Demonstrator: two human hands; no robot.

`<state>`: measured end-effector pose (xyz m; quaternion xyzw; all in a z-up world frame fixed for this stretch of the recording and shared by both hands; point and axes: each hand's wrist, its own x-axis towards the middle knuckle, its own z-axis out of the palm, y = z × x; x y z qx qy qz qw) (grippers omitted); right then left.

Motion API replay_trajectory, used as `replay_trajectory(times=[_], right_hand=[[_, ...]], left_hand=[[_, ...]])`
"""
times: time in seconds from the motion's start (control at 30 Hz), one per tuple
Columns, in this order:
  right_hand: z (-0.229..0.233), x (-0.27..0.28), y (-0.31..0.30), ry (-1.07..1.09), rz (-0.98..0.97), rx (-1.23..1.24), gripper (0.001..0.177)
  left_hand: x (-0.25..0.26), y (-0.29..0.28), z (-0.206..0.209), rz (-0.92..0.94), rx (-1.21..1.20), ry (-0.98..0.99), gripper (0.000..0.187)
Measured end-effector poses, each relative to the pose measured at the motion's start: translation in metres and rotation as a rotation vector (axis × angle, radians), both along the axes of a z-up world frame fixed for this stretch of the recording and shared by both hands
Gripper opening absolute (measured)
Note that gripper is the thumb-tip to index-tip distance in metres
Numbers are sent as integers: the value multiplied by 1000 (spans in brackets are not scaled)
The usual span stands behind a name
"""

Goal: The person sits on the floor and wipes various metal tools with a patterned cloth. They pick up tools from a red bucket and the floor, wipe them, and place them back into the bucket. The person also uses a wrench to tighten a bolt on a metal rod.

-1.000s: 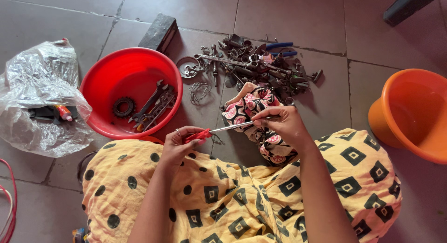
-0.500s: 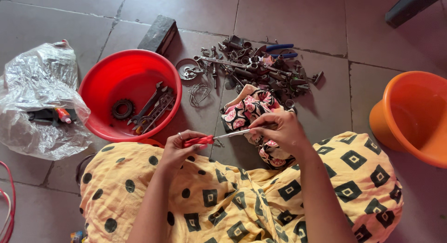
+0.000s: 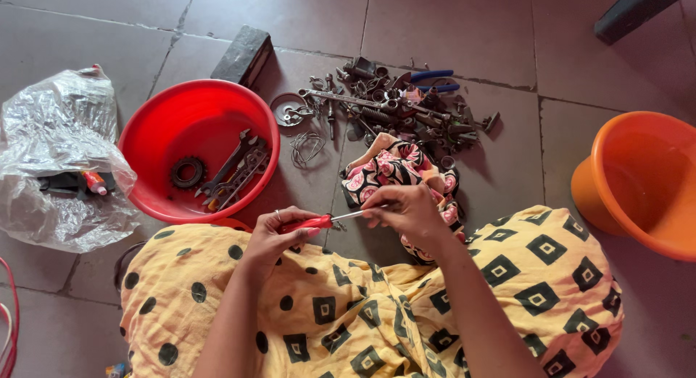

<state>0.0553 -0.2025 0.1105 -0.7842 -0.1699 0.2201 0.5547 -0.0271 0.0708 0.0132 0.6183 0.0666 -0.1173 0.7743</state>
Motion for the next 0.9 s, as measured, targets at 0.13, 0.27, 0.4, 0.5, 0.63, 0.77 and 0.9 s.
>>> replay_trajectory(times=[0.13, 0.27, 0.4, 0.5, 0.63, 0.77, 0.9], right_hand=[[-5, -6, 8, -15, -25, 48, 9], [-7, -7, 8, -17, -38, 59, 11], [-10, -7, 7, -167, 1, 105, 14], [-11, -7, 10, -262, 10, 91, 15], [-8, -12, 16, -282, 68, 150, 16], [-1, -18, 23, -443, 52, 48, 16], [2, -35, 33, -518, 23, 19, 10]], left_hand=[[-4, 1, 15, 27, -13, 8, 24], [-4, -2, 22, 15, -36, -13, 24], [-4, -2, 21, 16, -53, 19, 22], [-2, -1, 14, 32, -94, 77, 20], [1, 2, 2, 43, -137, 126, 18], [0, 6, -8, 21, -206, 106, 16], [-3, 12, -12, -10, -273, 145, 15]])
